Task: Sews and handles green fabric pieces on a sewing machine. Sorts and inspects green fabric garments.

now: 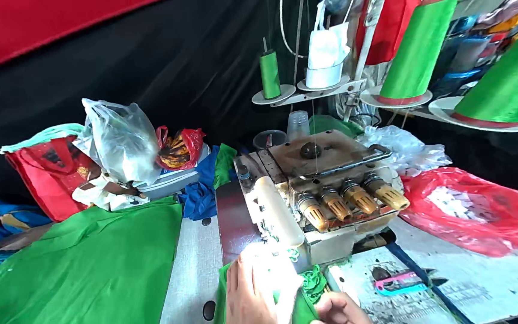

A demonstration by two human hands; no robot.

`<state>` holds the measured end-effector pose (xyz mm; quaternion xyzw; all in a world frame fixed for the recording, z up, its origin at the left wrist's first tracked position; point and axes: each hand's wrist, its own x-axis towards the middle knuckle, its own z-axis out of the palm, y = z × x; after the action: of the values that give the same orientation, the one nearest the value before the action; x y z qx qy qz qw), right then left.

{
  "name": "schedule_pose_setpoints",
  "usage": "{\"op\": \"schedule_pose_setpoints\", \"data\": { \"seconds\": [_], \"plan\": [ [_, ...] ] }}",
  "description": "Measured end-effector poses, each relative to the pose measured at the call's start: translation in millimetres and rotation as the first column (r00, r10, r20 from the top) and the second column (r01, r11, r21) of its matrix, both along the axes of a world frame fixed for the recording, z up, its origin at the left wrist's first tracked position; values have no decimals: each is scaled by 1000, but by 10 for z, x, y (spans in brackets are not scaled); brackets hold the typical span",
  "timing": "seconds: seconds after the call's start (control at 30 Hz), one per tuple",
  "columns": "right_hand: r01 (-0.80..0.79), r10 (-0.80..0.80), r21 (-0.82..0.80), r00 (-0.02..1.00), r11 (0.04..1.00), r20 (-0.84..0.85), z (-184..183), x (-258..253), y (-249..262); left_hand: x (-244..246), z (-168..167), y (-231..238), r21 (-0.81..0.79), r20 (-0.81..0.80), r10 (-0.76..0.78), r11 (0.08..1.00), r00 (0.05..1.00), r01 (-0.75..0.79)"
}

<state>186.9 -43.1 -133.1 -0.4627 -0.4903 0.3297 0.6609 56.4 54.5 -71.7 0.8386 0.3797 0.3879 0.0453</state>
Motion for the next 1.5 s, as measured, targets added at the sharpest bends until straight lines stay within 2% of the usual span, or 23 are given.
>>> {"op": "schedule_pose_setpoints", "data": {
  "seconds": [0.1, 0.2, 0.27, 0.3, 0.37, 0.43, 0.47, 0.5, 0.57, 0.63, 0.67, 0.73, 0.8, 0.83, 0.9, 0.93, 0.97, 1.03, 1.1, 1.17, 1.27, 1.43, 1.5],
  "plan": [
    [38, -39, -38, 999, 999, -24, 90, -23, 59, 42, 0, 134, -5, 50, 4, 1000, 999, -4],
    [59, -57, -97, 998, 994, 23, 124, -22, 93, -61, -86, 266, 98, 91, -4, 995, 996, -5],
    [56, -45, -144, 996, 988, 76, 83, -1, 39, -265, -175, 226, 20, 142, 2, 1000, 990, -5],
    [32, -16, -188, 996, 982, 87, 72, 18, -18, -384, -229, 166, -49, 119, 49, 998, 992, -44],
    [-32, 54, -266, 996, 963, 77, 98, 57, -181, -632, -326, -16, -188, -70, 136, 971, 988, -147],
    [-64, 97, -313, 991, 948, 90, 132, 71, -350, -846, -452, -230, -256, -236, 112, 951, 965, -173],
    [-83, 126, -343, 986, 936, 105, 140, 78, -418, -926, -519, -324, -264, -266, 85, 952, 960, -157],
    [-111, 166, -373, 979, 921, 119, 136, 86, -477, -991, -547, -410, -273, -245, 52, 954, 968, -121],
    [-154, 232, -396, 960, 905, 159, 124, 101, -564, -1073, -448, -519, -324, -56, 11, 946, 998, -29],
    [-151, 238, -365, 949, 919, 206, 178, 89, -638, -1176, -174, -543, -543, 295, 30, 828, 955, 142],
    [-149, 231, -352, 951, 924, 204, 235, 71, -669, -1233, -38, -500, -621, 479, 36, 720, 877, 310],
    [-150, 217, -332, 961, 931, 174, 320, 29, -697, -1191, 192, -446, -687, 649, 152, 538, 745, 489],
    [-153, 230, -331, 951, 931, 206, 263, -4, -673, -1000, 218, -444, -749, 657, 348, 408, 669, 522],
    [-141, 229, -336, 944, 931, 236, 213, -34, -661, -935, 161, -461, -779, 626, 371, 346, 686, 524],
    [-73, 180, -331, 935, 941, 306, 162, -118, -667, -846, 39, -469, -843, 535, 286, 232, 795, 484],
    [-32, 146, -324, 932, 945, 333, 148, -157, -682, -815, 7, -447, -855, 515, 216, 206, 830, 477],
    [0, 116, -316, 931, 949, 347, 132, -184, -699, -792, -5, -417, -859, 502, 152, 199, 851, 472],
    [19, 92, -308, 936, 951, 339, 113, -190, -707, -704, -26, -379, -872, 448, 72, 256, 891, 417],
    [-14, 121, -325, 943, 946, 309, 147, -162, -693, -594, -13, -397, -875, 371, 26, 344, 928, 340],
    [-76, 174, -355, 952, 932, 254, 177, -116, -671, -533, -20, -418, -853, 380, 8, 391, 925, 347],
    [-101, 175, -324, 962, 941, 208, 128, -49, -570, -501, -112, -391, -811, 477, 30, 400, 878, 427],
    [102, -46, -102, 893, 990, 448, -12, -55, -394, -442, -218, -389, -775, 576, 102, 385, 811, 501],
    [127, -96, -36, 882, 991, 462, -45, -61, -366, -440, -224, -383, -769, 592, 116, 378, 797, 516]
  ]
}}
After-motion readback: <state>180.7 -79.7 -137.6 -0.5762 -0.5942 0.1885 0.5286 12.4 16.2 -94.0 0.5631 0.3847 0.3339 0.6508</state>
